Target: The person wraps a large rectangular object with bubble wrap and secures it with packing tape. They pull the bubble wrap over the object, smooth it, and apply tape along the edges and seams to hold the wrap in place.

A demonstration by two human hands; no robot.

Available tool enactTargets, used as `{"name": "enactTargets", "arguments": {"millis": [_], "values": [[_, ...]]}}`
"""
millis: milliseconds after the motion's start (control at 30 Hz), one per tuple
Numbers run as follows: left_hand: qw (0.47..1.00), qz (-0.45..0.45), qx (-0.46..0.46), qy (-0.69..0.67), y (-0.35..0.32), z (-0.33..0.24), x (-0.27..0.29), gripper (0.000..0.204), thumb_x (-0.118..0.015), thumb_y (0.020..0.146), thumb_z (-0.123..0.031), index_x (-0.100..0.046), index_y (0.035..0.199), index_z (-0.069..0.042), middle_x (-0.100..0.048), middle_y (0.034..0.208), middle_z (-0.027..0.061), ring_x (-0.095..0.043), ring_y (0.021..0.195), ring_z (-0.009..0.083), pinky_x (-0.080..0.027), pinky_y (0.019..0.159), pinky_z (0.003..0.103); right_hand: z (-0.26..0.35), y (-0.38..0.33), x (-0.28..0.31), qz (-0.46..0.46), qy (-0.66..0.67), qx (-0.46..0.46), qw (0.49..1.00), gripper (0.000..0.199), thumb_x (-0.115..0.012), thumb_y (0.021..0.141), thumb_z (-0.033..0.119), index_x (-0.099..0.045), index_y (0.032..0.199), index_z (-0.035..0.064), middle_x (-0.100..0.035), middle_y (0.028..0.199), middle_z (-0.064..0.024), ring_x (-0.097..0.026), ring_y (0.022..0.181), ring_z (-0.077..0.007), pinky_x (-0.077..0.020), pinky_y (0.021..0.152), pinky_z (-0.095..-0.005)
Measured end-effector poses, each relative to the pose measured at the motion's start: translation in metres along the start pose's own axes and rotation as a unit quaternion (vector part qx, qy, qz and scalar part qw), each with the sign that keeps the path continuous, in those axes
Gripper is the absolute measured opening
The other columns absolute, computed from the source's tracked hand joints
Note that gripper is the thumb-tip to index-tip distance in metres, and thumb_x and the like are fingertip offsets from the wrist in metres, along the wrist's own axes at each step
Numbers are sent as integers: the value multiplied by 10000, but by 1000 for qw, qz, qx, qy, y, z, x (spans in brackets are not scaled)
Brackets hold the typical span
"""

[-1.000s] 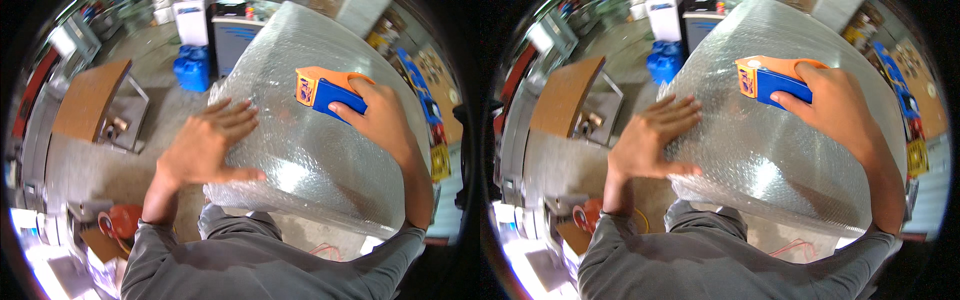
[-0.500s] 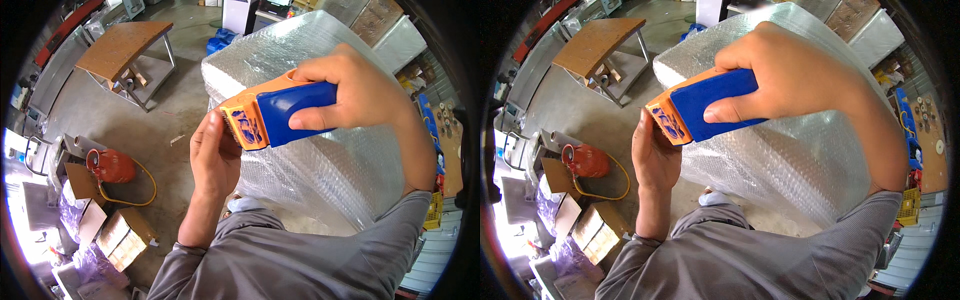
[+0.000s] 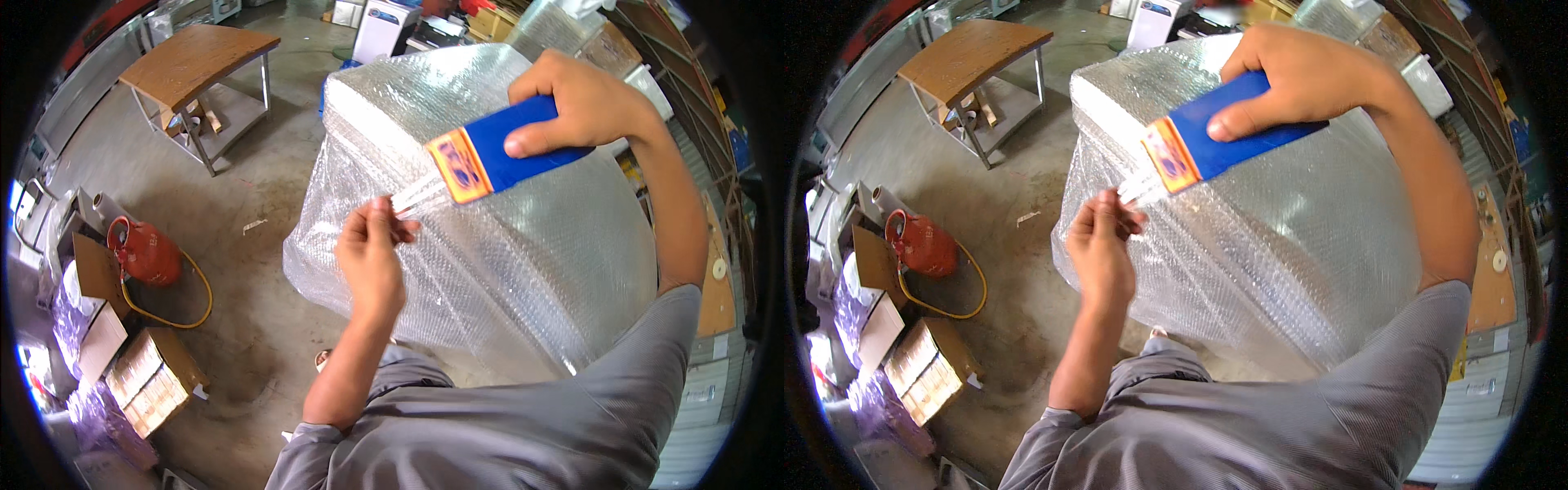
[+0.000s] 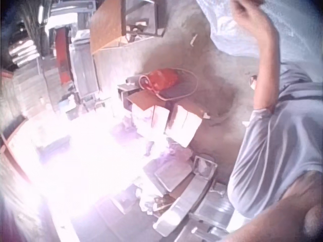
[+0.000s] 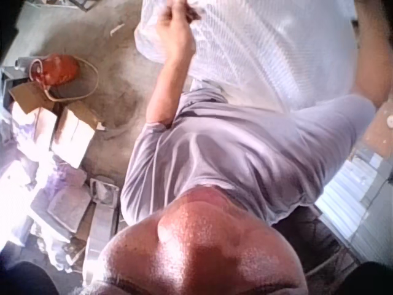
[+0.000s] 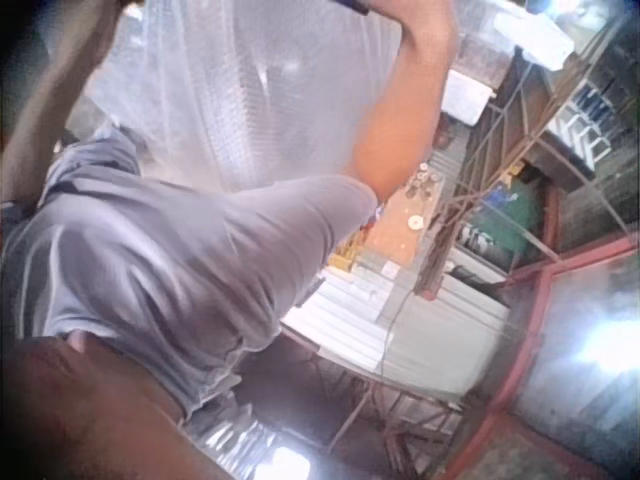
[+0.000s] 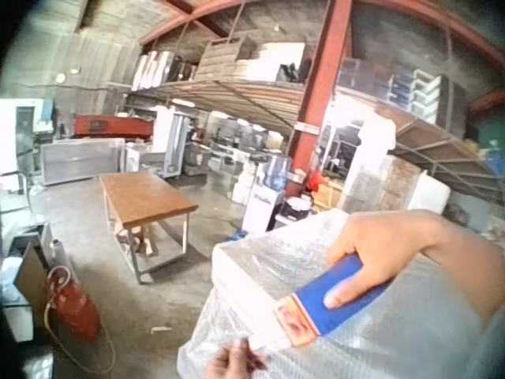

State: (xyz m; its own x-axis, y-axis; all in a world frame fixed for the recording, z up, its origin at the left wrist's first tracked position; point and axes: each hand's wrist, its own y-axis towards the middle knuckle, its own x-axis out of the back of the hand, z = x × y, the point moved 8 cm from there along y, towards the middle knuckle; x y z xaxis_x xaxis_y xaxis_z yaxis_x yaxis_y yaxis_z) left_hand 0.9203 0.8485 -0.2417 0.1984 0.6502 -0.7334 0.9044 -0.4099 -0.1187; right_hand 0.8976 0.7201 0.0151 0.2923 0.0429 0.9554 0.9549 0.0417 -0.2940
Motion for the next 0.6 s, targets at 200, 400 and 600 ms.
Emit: {"name": "enactTargets", "arguments": {"millis": [200,400,600], "values": [[960,-131,-145,201,-7,64,-13,272,-569,1067,-213,-637,1098,49,-607,761,37,-548,642,105,-465,604,269,-41,24,-33,64,10,26,998,581,-782,818,548,-683,685,-9,-578,552,-46,-546,508,-151,-434,492,-339],[901,-185,-238,313,-8,86,-27,696,-527,1059,-185,-149,1630,-67,-375,1335,227,-346,1231,331,-247,1110,502,-99,29,-65,73,116,8,991,546,-799,833,483,-620,681,-10,-539,579,-9,-500,542,-109,-402,512,-320],[806,-142,-366,444,-4,82,-33,703,-556,1018,-89,-223,1637,-103,-292,1534,292,-304,1385,410,-215,1146,508,-126,16,-31,102,-62,-86,989,621,-757,841,562,-646,674,-25,-590,601,-67,-513,535,-155,-411,523,-363]]}}
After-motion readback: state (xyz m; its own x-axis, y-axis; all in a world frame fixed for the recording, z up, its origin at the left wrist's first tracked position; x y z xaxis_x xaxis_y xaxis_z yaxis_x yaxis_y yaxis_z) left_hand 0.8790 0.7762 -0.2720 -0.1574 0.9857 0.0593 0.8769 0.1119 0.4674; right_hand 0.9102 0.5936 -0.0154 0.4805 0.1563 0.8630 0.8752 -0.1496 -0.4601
